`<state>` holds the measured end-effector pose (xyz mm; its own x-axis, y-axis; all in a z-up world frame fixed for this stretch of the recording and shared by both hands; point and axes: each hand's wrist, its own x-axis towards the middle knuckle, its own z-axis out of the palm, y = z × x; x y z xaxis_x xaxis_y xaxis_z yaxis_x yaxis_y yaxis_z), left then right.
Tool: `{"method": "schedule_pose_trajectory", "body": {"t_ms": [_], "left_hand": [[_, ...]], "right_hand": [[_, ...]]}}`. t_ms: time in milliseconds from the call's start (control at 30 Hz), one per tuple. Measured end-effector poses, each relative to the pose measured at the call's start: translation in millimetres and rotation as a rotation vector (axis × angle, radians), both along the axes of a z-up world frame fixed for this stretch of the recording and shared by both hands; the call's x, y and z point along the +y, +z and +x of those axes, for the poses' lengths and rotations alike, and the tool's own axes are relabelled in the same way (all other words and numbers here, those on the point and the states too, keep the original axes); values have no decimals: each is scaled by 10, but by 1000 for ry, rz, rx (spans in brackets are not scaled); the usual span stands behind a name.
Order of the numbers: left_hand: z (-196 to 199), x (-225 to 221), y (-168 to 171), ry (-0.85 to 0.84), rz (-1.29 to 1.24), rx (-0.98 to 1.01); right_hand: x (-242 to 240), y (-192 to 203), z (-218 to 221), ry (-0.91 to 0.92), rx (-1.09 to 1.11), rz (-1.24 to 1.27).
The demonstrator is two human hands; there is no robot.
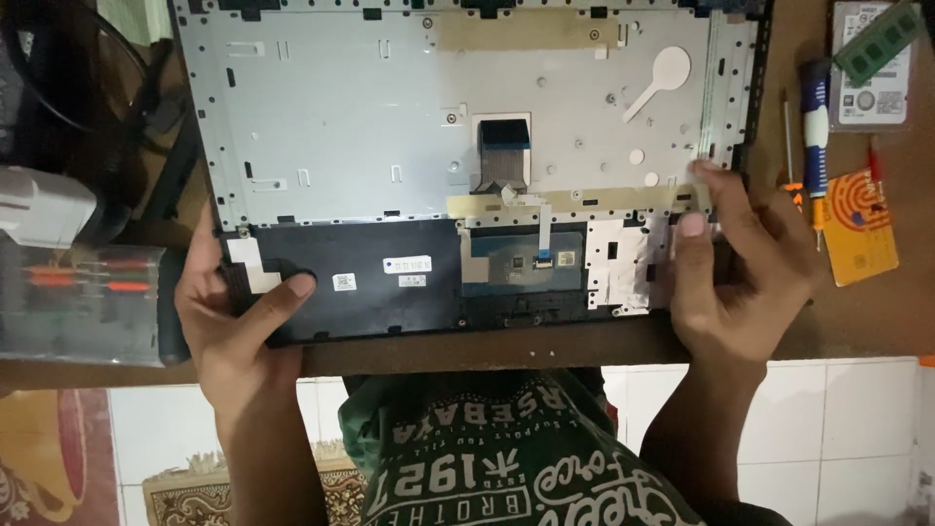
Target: Disassembling and repositioning the internal components and top cover of a laptop during a repair process.
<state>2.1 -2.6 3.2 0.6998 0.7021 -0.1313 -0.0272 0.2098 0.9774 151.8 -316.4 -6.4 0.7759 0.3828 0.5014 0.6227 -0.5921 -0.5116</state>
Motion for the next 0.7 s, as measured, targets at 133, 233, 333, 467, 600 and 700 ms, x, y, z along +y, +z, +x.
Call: {"method": "schedule_pose_trajectory", "body": {"t_ms": [133,233,333,467,600,700], "left_hand": [[-9,-1,-4,-26,37,20],[11,-43,22,12,-38,-37],[32,-64,71,-3,-22,-45],[34,-74,96,7,-45,-36],[-38,23,-52,-36,-4,-63],[-48,44,-58,-31,38,-7]], "right_hand": [[21,17,-29,-39,18,32],[21,9,-21,24,-9,70],[81,69,-78,-17,11,100],[22,-33,-34,1,-16,168],[5,-93,-103,-109,-5,252],[32,-86,-113,-119,-10,260]]}}
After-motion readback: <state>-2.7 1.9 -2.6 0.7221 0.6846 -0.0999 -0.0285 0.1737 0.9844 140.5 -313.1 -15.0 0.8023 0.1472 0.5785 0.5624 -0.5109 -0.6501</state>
